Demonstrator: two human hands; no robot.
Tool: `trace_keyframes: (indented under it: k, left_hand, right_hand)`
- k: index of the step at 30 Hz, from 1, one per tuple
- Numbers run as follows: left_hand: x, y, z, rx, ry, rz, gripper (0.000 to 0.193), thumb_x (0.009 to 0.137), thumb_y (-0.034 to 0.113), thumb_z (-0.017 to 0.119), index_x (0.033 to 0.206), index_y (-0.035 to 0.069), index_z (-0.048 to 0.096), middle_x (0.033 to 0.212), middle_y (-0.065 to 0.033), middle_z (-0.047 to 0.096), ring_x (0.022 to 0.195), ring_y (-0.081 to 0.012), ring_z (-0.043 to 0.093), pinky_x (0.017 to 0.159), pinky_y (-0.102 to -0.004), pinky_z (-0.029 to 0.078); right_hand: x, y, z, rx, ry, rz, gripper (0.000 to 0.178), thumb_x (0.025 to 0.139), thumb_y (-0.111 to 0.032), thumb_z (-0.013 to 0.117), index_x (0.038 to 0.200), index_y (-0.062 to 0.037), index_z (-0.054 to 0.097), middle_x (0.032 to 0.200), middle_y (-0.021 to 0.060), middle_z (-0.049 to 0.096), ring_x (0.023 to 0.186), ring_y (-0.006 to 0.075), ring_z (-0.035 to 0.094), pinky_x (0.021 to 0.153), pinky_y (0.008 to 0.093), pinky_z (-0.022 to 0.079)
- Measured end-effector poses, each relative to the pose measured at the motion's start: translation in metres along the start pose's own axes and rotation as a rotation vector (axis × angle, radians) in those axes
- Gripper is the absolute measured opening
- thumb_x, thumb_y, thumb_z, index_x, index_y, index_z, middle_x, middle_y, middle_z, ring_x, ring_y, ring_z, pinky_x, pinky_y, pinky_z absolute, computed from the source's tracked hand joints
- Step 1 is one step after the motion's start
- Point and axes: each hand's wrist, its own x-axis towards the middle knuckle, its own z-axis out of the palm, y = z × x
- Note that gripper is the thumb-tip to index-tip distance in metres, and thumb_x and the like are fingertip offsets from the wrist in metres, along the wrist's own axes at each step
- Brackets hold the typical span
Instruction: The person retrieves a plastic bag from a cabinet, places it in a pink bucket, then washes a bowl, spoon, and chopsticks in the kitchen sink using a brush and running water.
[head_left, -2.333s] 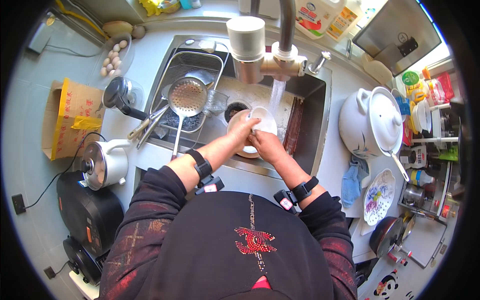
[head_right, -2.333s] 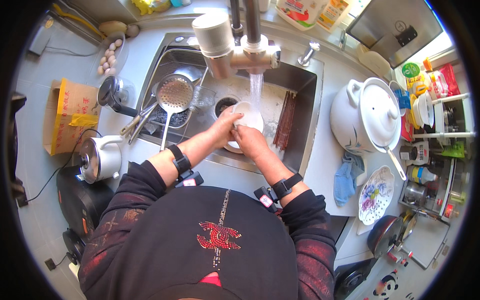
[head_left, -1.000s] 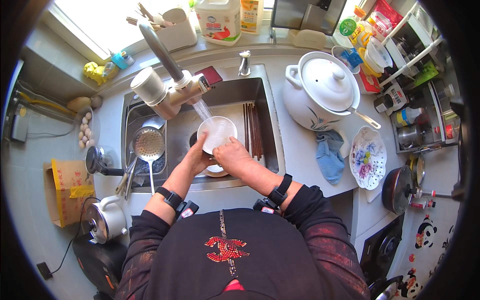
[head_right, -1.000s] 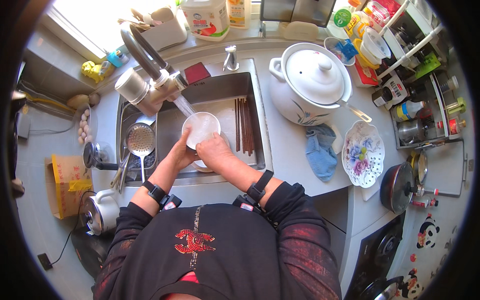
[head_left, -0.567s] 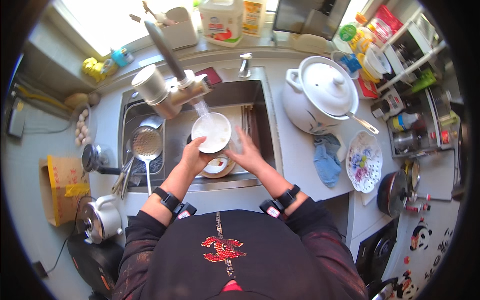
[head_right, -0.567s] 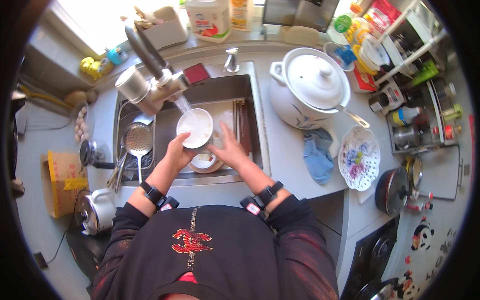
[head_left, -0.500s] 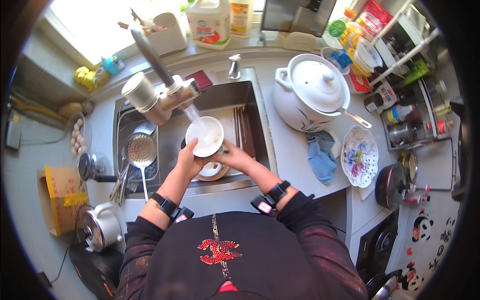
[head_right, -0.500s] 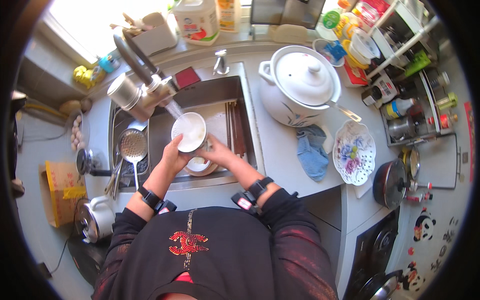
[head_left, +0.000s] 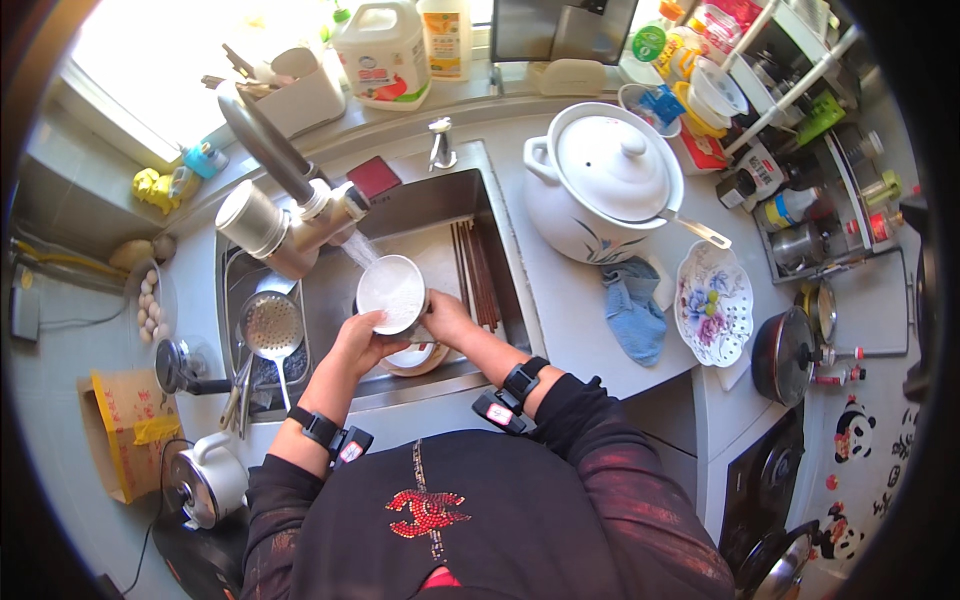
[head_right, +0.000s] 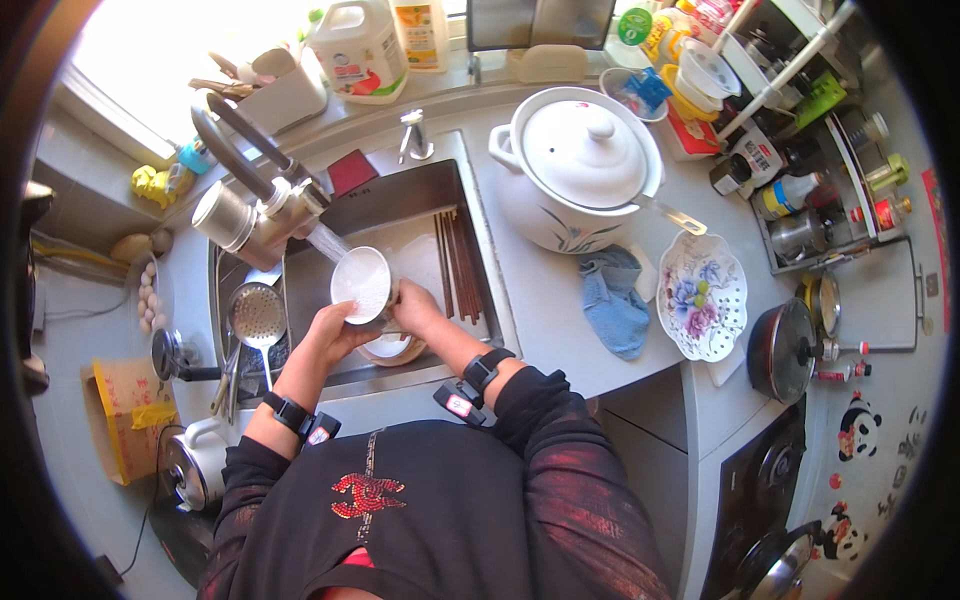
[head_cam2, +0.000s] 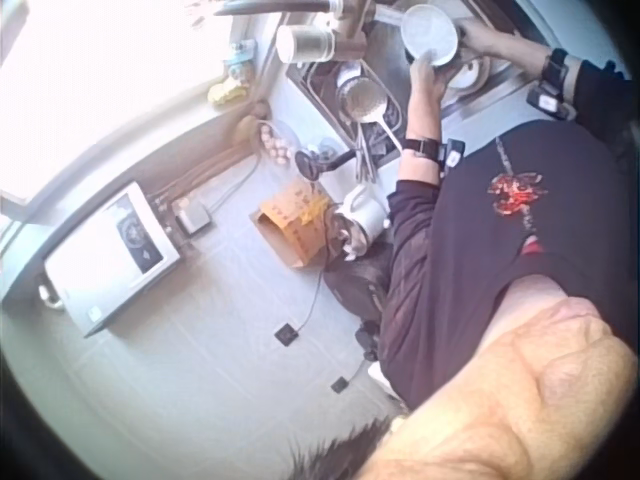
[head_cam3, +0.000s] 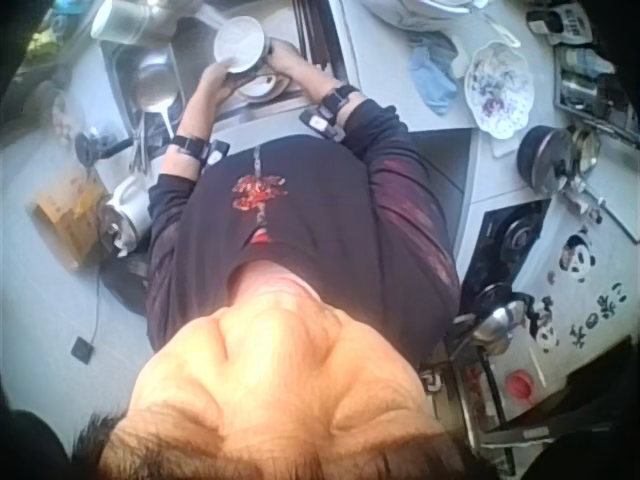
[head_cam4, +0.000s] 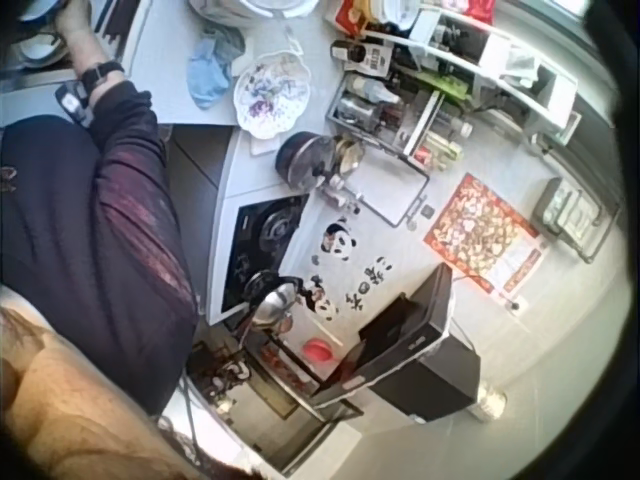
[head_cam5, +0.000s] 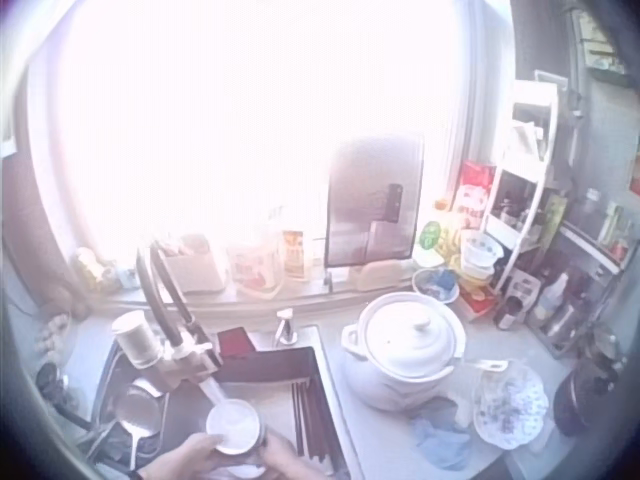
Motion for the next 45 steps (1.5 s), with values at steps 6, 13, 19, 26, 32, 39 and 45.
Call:
trace_keyframes:
  k: [6, 13, 19, 26, 32, 39, 45]
  left_hand:
    - [-0.002, 0.001, 0.005, 0.063, 0.064, 0.009, 0.050, 0.083, -0.007, 0.045, 0.132, -0.005, 0.032, 0.125, -0.0245, 0.047, 0.110, -0.0411, 0.057, 0.076, -0.0460, 0.061]
    - [-0.001, -0.010, 0.004, -0.051, 0.089, -0.013, 0.055, 0.079, -0.008, 0.041, 0.132, -0.013, 0.028, 0.133, -0.0261, 0.042, 0.119, -0.0442, 0.050, 0.098, -0.0606, 0.045]
    - [0.006, -0.011, -0.002, -0.259, -0.012, 0.108, 0.059, 0.074, -0.010, 0.041, 0.132, -0.012, 0.031, 0.130, -0.0237, 0.046, 0.120, -0.0421, 0.049, 0.102, -0.0579, 0.042]
    - [0.008, -0.011, -0.002, -0.198, -0.089, 0.127, 0.063, 0.071, -0.008, 0.042, 0.134, -0.004, 0.036, 0.129, -0.0218, 0.049, 0.120, -0.0392, 0.051, 0.097, -0.0551, 0.048]
    - [0.002, -0.014, 0.005, -0.182, -0.008, 0.183, 0.071, 0.073, -0.007, 0.044, 0.141, 0.008, 0.027, 0.135, -0.0191, 0.043, 0.117, -0.0389, 0.053, 0.091, -0.0544, 0.053]
    - [0.002, -0.011, 0.004, 0.254, 0.156, 0.149, 0.065, 0.088, 0.004, 0.049, 0.145, 0.011, 0.018, 0.139, -0.0179, 0.039, 0.121, -0.0352, 0.050, 0.088, -0.0529, 0.054]
    - [0.016, -0.025, -0.008, 0.109, 0.005, 0.111, 0.063, 0.087, 0.006, 0.052, 0.145, 0.010, 0.026, 0.137, -0.0173, 0.042, 0.113, -0.0322, 0.057, 0.076, -0.0463, 0.059]
  right_hand:
    - [0.012, 0.013, -0.012, 0.112, 0.440, -0.113, 0.010, 0.089, -0.011, 0.053, 0.093, -0.0033, 0.049, 0.083, 0.0225, 0.062, 0.080, 0.0425, 0.061, 0.071, 0.0467, 0.049]
    - [0.014, 0.016, -0.017, 0.355, 0.377, 0.066, 0.010, 0.090, -0.011, 0.055, 0.095, -0.0057, 0.049, 0.078, 0.0103, 0.057, 0.071, 0.0209, 0.055, 0.067, 0.0351, 0.046]
    - [0.010, 0.000, -0.021, 0.714, 0.341, 0.005, 0.006, 0.093, -0.006, 0.051, 0.096, -0.0099, 0.048, 0.086, -0.0003, 0.047, 0.078, 0.0091, 0.043, 0.072, 0.0241, 0.039]
    - [0.004, -0.018, -0.022, 0.621, 0.194, 0.055, 0.008, 0.096, -0.013, 0.050, 0.102, -0.0083, 0.051, 0.093, 0.0008, 0.050, 0.084, 0.0095, 0.045, 0.078, 0.0226, 0.039]
    - [0.003, -0.027, -0.025, 0.133, 0.041, -0.063, 0.033, 0.094, -0.026, 0.055, 0.115, -0.0015, 0.056, 0.084, 0.0072, 0.058, 0.077, 0.0127, 0.053, 0.073, 0.0301, 0.046]
    - [0.013, -0.017, -0.027, -0.020, 0.149, -0.191, 0.035, 0.076, -0.008, 0.049, 0.106, 0.0033, 0.062, 0.101, 0.0267, 0.064, 0.096, 0.0426, 0.060, 0.089, 0.0443, 0.048]
    - [0.017, -0.006, -0.029, -0.066, 0.037, -0.132, 0.036, 0.078, -0.008, 0.049, 0.109, 0.0032, 0.063, 0.101, 0.0256, 0.064, 0.096, 0.0396, 0.062, 0.088, 0.0411, 0.048]
